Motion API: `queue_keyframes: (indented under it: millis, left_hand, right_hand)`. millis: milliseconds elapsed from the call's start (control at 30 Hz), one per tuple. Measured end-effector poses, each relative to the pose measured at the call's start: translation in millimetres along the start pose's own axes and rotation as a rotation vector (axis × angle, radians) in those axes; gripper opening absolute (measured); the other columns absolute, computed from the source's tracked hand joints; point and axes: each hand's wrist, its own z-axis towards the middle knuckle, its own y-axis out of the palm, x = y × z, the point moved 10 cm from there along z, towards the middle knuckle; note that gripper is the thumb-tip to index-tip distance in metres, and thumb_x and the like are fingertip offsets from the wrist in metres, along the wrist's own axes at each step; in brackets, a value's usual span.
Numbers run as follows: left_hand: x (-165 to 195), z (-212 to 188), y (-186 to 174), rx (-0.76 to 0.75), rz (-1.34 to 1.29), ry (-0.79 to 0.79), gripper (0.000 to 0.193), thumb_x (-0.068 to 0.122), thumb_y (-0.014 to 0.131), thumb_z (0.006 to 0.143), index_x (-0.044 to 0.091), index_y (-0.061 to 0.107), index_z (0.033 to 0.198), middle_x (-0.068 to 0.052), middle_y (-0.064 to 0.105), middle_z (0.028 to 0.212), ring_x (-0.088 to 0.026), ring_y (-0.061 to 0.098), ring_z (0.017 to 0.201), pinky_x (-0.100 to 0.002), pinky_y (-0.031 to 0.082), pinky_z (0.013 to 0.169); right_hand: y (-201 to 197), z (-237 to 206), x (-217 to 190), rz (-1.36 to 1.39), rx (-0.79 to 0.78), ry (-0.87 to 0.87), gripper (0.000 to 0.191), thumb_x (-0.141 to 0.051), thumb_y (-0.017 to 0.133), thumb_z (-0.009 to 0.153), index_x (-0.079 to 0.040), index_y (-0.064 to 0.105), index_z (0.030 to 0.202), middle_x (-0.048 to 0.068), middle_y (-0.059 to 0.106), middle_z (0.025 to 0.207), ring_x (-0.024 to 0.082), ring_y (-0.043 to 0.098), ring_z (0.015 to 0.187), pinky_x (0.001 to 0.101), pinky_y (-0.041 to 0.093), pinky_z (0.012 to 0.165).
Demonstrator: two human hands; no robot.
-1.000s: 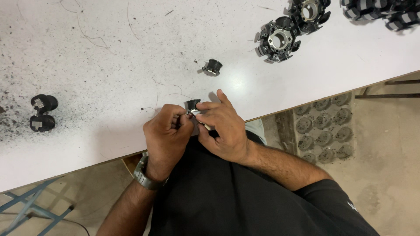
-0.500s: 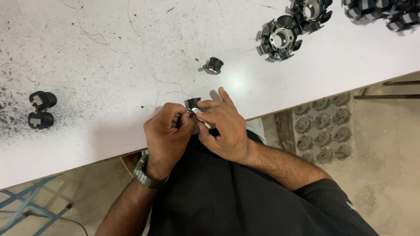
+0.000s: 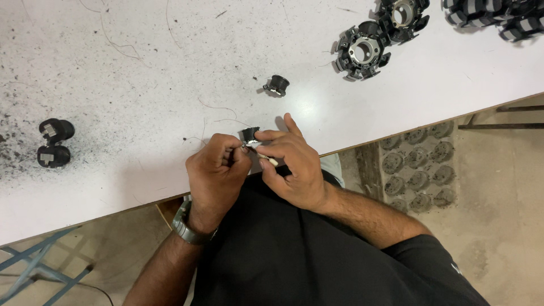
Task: The person assembles small black mechanical components on a white table. They use a small flat tool to press or adjust parts on circular hubs and cylindrical pieces, then place the finished items into a clear plastic tray. Another person's hands are visible working on similar parts across the table.
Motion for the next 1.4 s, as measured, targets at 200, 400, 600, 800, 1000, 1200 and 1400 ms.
queue_keyframes:
  millis: [200,400,600,800,1000,1200,1400]
  left_hand:
    - [-1,0,1,-0.009,0.009,0.009,0.012,-0.005,0.069,0.093,0.004,0.062,0.095,0.001,0.063,0.069,-0.002,0.057,0.057,-0.020,0.045,0.046]
    - [-3,-2,1,-0.003,0.009,0.013,0.012,-0.005,0.069,0.094,0.004,0.062,0.096,0.001,0.064,0.070,-0.002,0.058,0.057,-0.021,0.045,0.046]
    - [-3,-2,0,-0.026,-0.023,0.013,0.011,-0.002,0.071,0.096,0.005,0.062,0.096,0.000,0.067,0.073,-0.003,0.061,0.061,-0.020,0.048,0.048]
    - [-3,-1,-1,-0.040,-0.034,0.002,0.010,-0.001,0.071,0.095,0.005,0.062,0.096,0.000,0.069,0.074,-0.002,0.065,0.063,-0.019,0.050,0.048]
    - [-5,-1,-1,-0.045,-0.026,-0.011,0.010,0.000,0.071,0.095,0.005,0.062,0.095,0.000,0.066,0.071,-0.002,0.061,0.060,-0.020,0.047,0.046]
    - [-5,-1,-1,-0.049,-0.060,-0.016,0.010,-0.001,0.071,0.096,0.005,0.062,0.095,0.000,0.067,0.071,-0.001,0.060,0.059,-0.019,0.046,0.046]
    - [-4,-1,-1,-0.046,-0.076,0.021,0.010,-0.001,0.069,0.097,0.004,0.061,0.097,0.000,0.067,0.075,-0.001,0.061,0.062,-0.019,0.048,0.048]
  right_hand:
    - [3,-4,1,-0.039,0.033,-0.043,0.030,0.003,0.075,0.090,-0.007,0.062,0.116,0.008,0.072,0.107,0.025,0.070,0.122,0.0601,0.029,0.130]
    - [6,0,-4,-0.115,0.037,-0.068,0.027,0.003,0.075,0.090,-0.007,0.065,0.112,0.007,0.072,0.105,0.025,0.070,0.120,0.0603,0.029,0.129]
    - [3,5,-2,-0.036,-0.047,0.056,0.020,0.002,0.071,0.092,-0.006,0.066,0.110,0.009,0.073,0.107,0.025,0.068,0.122,0.0611,0.026,0.130]
    - [1,9,5,0.079,-0.073,0.147,0.017,-0.002,0.068,0.097,-0.006,0.065,0.113,0.010,0.072,0.118,0.023,0.069,0.122,0.0602,0.025,0.131]
    - [2,2,6,0.047,-0.045,0.126,0.018,-0.003,0.069,0.098,-0.006,0.064,0.114,0.010,0.073,0.118,0.023,0.071,0.120,0.0596,0.028,0.131]
    - [8,0,0,-0.072,-0.028,0.019,0.019,-0.002,0.071,0.096,-0.007,0.064,0.113,0.007,0.072,0.108,0.025,0.070,0.123,0.0611,0.029,0.130]
    - [6,4,-5,-0.093,-0.040,-0.003,0.022,0.002,0.071,0.093,-0.006,0.065,0.113,0.008,0.072,0.108,0.025,0.068,0.122,0.0617,0.028,0.129]
